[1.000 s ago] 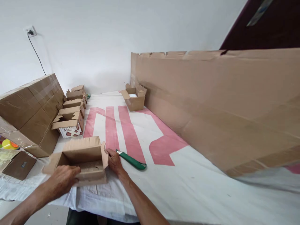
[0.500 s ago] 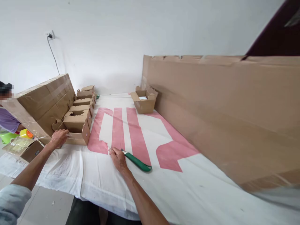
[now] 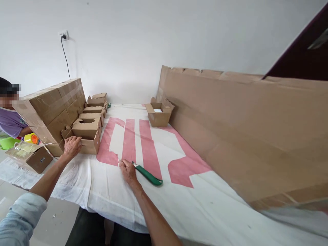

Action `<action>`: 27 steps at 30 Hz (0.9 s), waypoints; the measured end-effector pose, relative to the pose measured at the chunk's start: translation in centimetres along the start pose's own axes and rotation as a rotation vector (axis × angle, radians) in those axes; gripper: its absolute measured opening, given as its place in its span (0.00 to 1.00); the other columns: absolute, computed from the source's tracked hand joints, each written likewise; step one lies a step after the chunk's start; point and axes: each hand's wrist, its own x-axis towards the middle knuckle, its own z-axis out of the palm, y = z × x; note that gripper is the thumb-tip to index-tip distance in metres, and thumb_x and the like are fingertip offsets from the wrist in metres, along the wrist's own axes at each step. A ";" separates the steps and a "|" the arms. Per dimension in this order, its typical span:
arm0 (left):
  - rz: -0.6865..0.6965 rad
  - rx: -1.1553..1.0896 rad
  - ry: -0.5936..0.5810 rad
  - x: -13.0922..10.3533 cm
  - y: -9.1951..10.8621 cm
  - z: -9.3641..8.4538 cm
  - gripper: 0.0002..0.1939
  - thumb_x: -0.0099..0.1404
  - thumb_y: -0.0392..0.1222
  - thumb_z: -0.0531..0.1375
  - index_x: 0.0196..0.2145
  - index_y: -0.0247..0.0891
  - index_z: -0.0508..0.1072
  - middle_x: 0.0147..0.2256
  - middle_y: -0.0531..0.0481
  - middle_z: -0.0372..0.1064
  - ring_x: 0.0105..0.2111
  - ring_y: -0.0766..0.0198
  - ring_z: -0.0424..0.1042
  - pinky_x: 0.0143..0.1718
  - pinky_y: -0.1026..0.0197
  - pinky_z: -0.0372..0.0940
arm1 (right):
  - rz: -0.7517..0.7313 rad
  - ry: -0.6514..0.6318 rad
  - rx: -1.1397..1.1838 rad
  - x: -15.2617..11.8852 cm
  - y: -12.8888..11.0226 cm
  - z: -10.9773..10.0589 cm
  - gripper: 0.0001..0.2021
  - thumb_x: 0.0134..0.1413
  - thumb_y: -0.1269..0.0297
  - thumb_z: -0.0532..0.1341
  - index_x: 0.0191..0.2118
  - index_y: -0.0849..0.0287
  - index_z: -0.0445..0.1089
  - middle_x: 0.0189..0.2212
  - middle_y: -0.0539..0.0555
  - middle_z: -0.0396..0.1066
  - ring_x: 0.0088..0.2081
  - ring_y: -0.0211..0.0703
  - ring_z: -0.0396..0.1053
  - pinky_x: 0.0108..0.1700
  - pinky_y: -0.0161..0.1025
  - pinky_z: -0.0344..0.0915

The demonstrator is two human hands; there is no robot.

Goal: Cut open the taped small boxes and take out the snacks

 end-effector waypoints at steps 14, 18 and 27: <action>-0.081 -0.215 0.107 -3.0 0.5 -0.3 0.30 0.69 0.41 0.64 0.68 0.39 0.72 0.67 0.30 0.66 0.69 0.35 0.62 0.68 0.36 0.61 | -0.147 0.035 -0.638 -5.1 0.1 -9.8 0.13 0.68 0.58 0.61 0.53 0.56 0.76 0.49 0.62 0.75 0.52 0.60 0.68 0.56 0.52 0.66; -0.082 -0.287 0.151 -8.3 3.2 1.6 0.27 0.75 0.41 0.58 0.69 0.38 0.70 0.72 0.30 0.63 0.72 0.37 0.62 0.69 0.38 0.62 | -0.109 0.007 -0.816 -5.9 1.8 -12.1 0.14 0.69 0.59 0.62 0.55 0.58 0.74 0.49 0.62 0.74 0.52 0.60 0.68 0.52 0.50 0.65; -0.197 -0.170 -0.227 -22.1 -2.5 5.6 0.28 0.79 0.51 0.56 0.70 0.37 0.72 0.76 0.31 0.61 0.78 0.37 0.58 0.74 0.35 0.59 | -0.129 0.079 -0.831 -6.3 3.2 -12.4 0.12 0.69 0.60 0.58 0.49 0.58 0.75 0.43 0.61 0.76 0.47 0.58 0.70 0.49 0.49 0.64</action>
